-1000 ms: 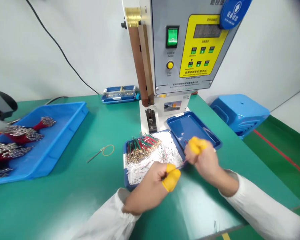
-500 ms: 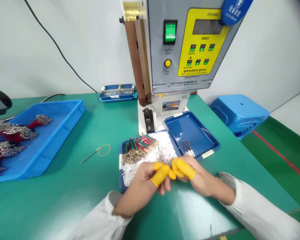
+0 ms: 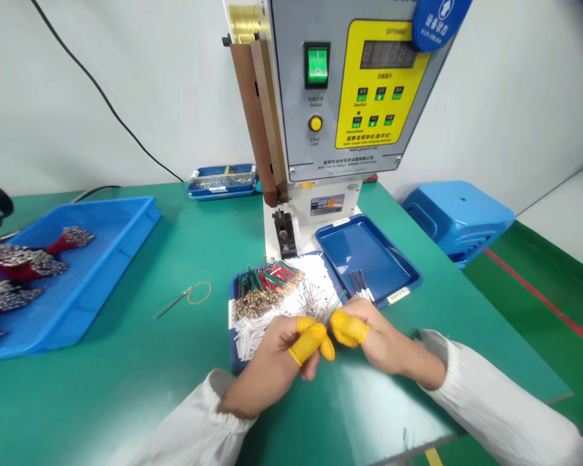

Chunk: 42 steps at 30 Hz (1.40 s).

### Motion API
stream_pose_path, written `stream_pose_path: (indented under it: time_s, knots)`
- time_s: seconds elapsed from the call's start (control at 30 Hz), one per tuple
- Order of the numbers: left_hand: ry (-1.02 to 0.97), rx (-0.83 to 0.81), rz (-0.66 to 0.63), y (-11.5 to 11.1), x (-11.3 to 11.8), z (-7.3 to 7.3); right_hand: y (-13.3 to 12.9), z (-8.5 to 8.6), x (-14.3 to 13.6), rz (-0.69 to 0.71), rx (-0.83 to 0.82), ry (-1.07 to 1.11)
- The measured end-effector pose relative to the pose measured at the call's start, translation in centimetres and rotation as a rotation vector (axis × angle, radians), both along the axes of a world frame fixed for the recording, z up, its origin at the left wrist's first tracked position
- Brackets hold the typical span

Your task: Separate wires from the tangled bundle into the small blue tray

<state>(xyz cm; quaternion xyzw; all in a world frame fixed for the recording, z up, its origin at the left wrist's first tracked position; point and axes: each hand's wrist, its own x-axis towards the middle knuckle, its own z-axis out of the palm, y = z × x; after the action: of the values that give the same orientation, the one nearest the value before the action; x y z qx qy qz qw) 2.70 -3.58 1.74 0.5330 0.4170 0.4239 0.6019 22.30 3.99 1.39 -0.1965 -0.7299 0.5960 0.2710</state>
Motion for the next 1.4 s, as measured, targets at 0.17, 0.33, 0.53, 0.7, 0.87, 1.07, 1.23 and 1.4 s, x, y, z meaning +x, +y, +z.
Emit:
stream_pose_path:
  time_s: [0.17,0.33,0.53,0.7,0.87,1.07,1.23,1.4]
  knots:
    - [0.0,0.015,0.011,-0.1,-0.1,-0.3,-0.1,0.1,-0.1,-0.027,0.023,0.004]
    - [0.001,-0.007,-0.025,-0.3,0.0,0.1,0.0,0.0,-0.1,-0.026,0.041,-0.03]
    - [-0.002,-0.015,-0.022,-0.3,0.0,0.2,0.0,-0.2,-0.1,0.004,0.03,0.032]
    - [-0.005,-0.006,-0.021,-0.3,0.0,0.3,-0.1,-0.3,-0.1,0.004,0.034,0.04]
    - [0.006,-0.016,-0.088,-0.6,0.1,0.4,-0.4,0.7,-0.1,0.01,-0.066,-0.025]
    - [0.028,-0.032,-0.082,-0.9,0.1,0.3,-0.3,0.9,-0.1,0.045,0.006,-0.046]
    - [0.061,0.065,-0.07,-1.0,0.5,1.5,-0.5,0.5,0.3,0.058,0.102,-0.024]
    - [0.007,0.119,-0.069,-1.2,0.0,1.5,1.5,0.2,1.7,-0.203,0.078,0.164]
